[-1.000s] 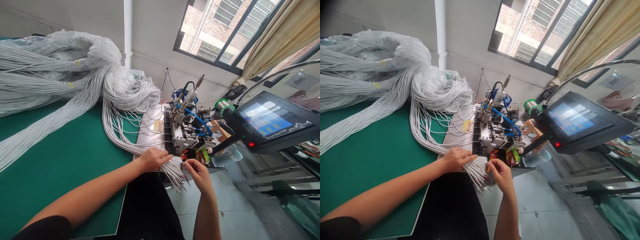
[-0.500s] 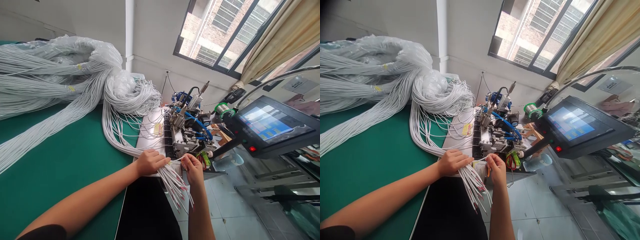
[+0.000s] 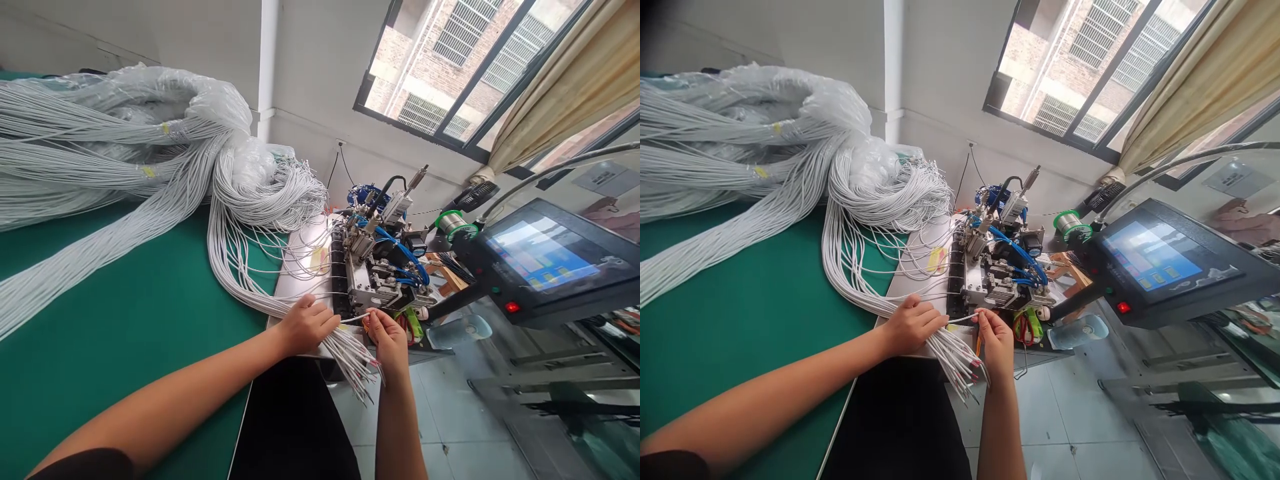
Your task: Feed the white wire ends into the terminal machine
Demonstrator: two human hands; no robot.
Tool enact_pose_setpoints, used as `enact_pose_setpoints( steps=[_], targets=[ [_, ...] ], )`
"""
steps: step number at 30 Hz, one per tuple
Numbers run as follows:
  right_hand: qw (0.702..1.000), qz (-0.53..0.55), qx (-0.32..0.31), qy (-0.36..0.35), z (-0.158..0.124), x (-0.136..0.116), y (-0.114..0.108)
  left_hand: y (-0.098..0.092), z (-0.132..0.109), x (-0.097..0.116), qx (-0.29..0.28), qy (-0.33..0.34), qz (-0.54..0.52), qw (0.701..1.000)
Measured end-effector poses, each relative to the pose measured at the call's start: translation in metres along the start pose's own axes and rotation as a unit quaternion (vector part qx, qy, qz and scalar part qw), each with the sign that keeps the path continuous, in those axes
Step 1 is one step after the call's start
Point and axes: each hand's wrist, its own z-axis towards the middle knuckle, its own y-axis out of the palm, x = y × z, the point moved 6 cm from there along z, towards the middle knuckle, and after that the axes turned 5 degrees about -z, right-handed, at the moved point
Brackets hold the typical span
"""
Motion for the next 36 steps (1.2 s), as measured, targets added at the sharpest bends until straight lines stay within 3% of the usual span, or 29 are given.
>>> enact_pose_setpoints(
  steps=[7, 12, 15, 22, 28, 32, 36],
  targets=[
    [0.990, -0.136, -0.043, -0.014, 0.009, -0.005, -0.006, 0.012, 0.001, -0.004, -0.042, -0.025, 0.009, 0.999],
    [0.950, -0.303, -0.032, -0.069, 0.012, -0.011, -0.006, 0.014, -0.001, -0.005, -0.058, -0.042, 0.015, 0.997],
    [0.935, -0.340, -0.039, -0.089, 0.014, -0.010, -0.003, 0.014, 0.000, -0.005, -0.059, -0.056, 0.012, 0.997],
    [0.947, -0.294, -0.082, -0.099, 0.027, 0.003, -0.001, 0.022, -0.002, -0.009, -0.120, -0.074, -0.013, 0.990],
    [0.973, -0.181, -0.145, -0.010, 0.036, 0.020, 0.003, 0.026, -0.002, -0.011, -0.150, -0.092, -0.036, 0.984],
    [0.981, -0.129, -0.137, 0.057, 0.037, 0.026, 0.006, 0.026, -0.002, -0.013, -0.161, -0.104, -0.042, 0.981],
    [0.982, -0.122, -0.127, 0.061, 0.035, 0.028, 0.007, 0.025, -0.002, -0.012, -0.163, -0.103, -0.043, 0.980]
  ],
)
